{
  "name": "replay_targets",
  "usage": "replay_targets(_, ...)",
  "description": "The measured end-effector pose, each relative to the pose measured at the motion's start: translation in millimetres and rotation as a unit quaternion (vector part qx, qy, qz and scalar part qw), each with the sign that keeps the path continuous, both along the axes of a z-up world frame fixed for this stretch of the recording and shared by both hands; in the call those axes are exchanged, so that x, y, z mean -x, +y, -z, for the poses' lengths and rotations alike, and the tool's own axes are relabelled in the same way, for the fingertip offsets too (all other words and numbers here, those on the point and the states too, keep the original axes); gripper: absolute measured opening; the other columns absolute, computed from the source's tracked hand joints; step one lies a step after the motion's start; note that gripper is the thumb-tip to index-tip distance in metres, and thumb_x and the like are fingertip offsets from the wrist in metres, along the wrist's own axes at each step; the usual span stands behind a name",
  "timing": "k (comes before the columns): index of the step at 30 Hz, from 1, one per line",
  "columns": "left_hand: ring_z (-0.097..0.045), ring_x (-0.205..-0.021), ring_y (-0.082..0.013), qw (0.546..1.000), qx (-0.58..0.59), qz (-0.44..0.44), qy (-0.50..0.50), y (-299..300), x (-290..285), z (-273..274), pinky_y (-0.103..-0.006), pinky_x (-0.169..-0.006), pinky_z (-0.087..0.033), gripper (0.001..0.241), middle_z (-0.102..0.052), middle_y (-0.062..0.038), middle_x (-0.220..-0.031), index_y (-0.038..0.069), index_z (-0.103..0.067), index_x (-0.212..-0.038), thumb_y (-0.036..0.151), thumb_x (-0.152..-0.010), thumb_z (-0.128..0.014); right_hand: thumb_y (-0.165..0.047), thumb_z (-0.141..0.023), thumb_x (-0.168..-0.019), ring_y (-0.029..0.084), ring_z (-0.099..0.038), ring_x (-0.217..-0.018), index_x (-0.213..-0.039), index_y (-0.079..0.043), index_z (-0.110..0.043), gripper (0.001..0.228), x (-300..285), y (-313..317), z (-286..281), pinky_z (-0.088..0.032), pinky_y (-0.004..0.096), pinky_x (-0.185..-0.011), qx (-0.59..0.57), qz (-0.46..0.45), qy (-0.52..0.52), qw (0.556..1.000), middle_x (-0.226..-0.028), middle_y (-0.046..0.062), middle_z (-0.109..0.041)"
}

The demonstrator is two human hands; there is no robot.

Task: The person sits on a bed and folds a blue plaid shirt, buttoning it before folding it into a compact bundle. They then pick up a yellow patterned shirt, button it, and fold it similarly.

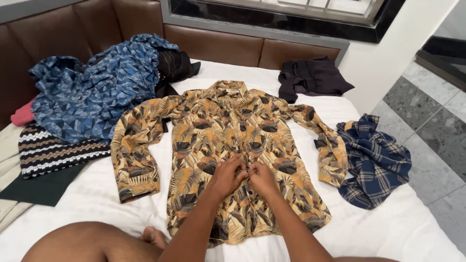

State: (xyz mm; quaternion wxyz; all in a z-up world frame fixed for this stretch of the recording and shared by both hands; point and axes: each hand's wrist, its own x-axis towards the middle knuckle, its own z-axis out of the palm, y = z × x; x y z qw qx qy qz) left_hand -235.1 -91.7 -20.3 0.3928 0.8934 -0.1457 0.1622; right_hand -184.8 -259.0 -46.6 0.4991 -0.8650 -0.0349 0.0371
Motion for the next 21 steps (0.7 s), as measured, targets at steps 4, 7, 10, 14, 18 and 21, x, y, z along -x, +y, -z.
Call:
replay_targets(4,-0.068,-0.089,-0.0289,0.998,0.005,0.004,0.064,1,-3,-5,-0.0431,-0.091,-0.047,0.018,-0.073,-0.011,-0.098,0.007,-0.073,-0.097,0.020,-0.086,-0.079,-0.017,-0.059,-0.097,0.024,-0.067,-0.073,-0.096,-0.002,-0.063,0.015,-3,-4,11,-0.053,0.040,-0.066,0.004,-0.026,-0.053,0.998,-0.082,0.014,-0.069)
replay_targets(7,-0.065,-0.067,-0.0244,0.995,0.085,0.008,0.056,2,-24,20,-0.0409,-0.068,-0.053,0.015,-0.072,-0.012,-0.082,0.003,-0.077,-0.091,0.013,-0.081,-0.082,-0.020,-0.064,-0.095,0.026,-0.069,-0.073,-0.095,-0.005,-0.066,0.015,2,0,3,-0.053,0.041,-0.069,0.070,-0.026,-0.125,0.989,-0.082,0.013,-0.072)
replay_targets(10,-0.064,-0.061,-0.0176,0.988,0.129,-0.012,0.088,1,-31,32,-0.0366,-0.060,-0.052,0.012,-0.072,-0.011,-0.071,0.000,-0.077,-0.088,0.009,-0.081,-0.082,-0.016,-0.065,-0.092,0.029,-0.072,-0.074,-0.091,-0.004,-0.065,0.012,7,5,1,-0.054,0.042,-0.070,0.075,-0.006,-0.149,0.986,-0.080,0.015,-0.073)
replay_targets(14,-0.063,-0.061,-0.0163,0.984,0.138,-0.020,0.107,3,-28,27,-0.0348,-0.061,-0.051,0.012,-0.072,-0.012,-0.070,0.000,-0.078,-0.087,0.009,-0.081,-0.083,-0.013,-0.067,-0.089,0.034,-0.071,-0.078,-0.090,-0.004,-0.067,0.009,20,15,-10,-0.053,0.044,-0.071,0.126,0.044,-0.183,0.974,-0.081,0.016,-0.072)
replay_targets(18,-0.064,-0.063,-0.0136,0.978,0.165,-0.020,0.129,3,-32,33,-0.0334,-0.061,-0.052,0.010,-0.074,-0.010,-0.071,0.001,-0.078,-0.084,0.008,-0.080,-0.083,-0.010,-0.064,-0.089,0.033,-0.072,-0.075,-0.090,-0.004,-0.066,0.007,22,15,-14,-0.054,0.045,-0.069,0.105,0.043,-0.139,0.984,-0.079,0.016,-0.071)
replay_targets(21,-0.066,-0.065,-0.0132,0.974,0.176,-0.022,0.138,4,-32,34,-0.0334,-0.063,-0.053,0.010,-0.075,-0.010,-0.073,0.001,-0.079,-0.084,0.008,-0.078,-0.085,-0.010,-0.067,-0.085,0.031,-0.070,-0.074,-0.086,-0.004,-0.068,0.006,23,17,-18,-0.052,0.044,-0.067,0.115,0.059,-0.125,0.984,-0.077,0.015,-0.071)
